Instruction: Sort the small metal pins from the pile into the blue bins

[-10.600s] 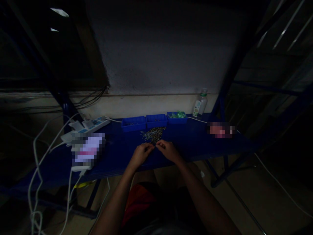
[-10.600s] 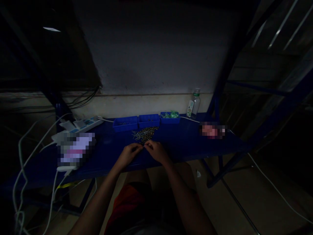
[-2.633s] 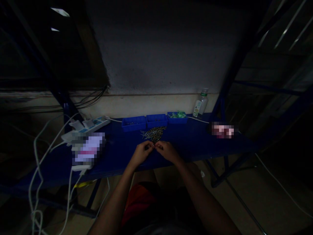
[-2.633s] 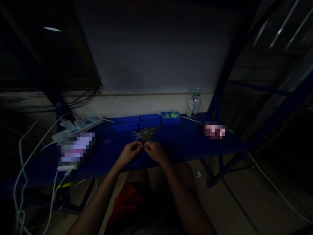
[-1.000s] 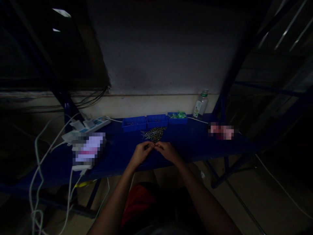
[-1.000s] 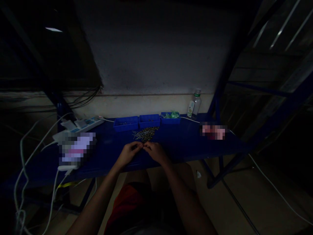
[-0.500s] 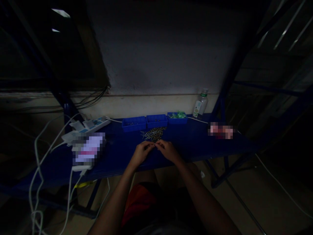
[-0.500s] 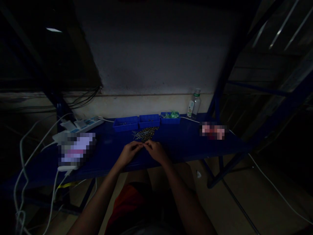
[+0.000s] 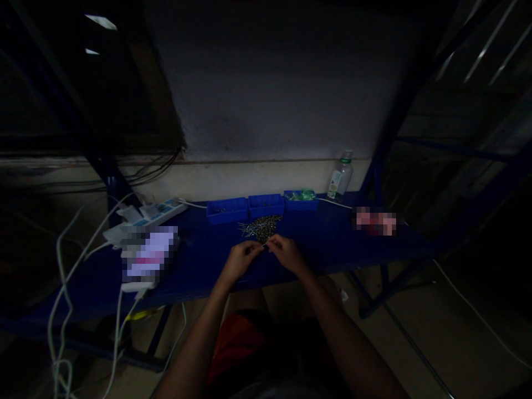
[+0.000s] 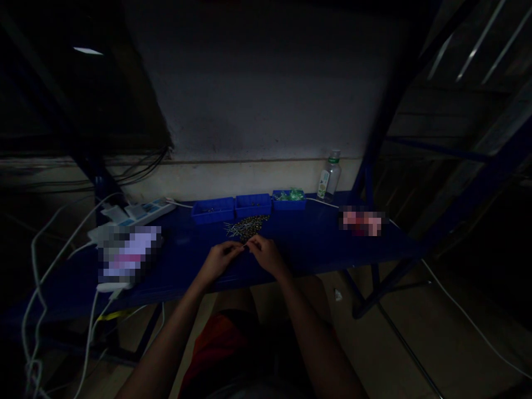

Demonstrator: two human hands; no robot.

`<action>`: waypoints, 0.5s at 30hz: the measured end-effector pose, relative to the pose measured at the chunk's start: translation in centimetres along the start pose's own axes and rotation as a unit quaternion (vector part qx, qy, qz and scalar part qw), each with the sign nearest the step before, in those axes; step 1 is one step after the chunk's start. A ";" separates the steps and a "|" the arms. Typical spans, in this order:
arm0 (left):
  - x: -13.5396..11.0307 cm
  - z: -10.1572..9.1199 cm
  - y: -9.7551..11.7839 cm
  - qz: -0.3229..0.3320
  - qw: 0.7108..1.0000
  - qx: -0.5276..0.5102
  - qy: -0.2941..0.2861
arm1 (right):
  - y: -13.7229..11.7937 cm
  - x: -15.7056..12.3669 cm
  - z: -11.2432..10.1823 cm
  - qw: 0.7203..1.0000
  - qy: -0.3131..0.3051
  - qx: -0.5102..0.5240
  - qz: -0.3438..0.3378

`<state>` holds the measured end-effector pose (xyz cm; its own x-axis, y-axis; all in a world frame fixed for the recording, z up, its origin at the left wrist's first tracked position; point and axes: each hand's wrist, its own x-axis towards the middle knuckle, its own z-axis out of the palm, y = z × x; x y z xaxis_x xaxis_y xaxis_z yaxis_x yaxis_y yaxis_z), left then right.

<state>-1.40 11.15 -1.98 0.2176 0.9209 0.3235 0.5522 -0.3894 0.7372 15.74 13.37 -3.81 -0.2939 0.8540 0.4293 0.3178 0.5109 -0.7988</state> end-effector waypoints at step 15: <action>-0.4 -0.2 0.6 0.035 0.998 -0.049 -0.007 | -0.7 -0.4 0.0 0.988 -0.089 -0.116 -0.040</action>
<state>-1.34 10.55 -1.58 0.2641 0.8908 0.3697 0.4530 -0.4529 0.7679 15.64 12.68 -3.38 -0.4741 0.7894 0.3901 0.4787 0.6029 -0.6382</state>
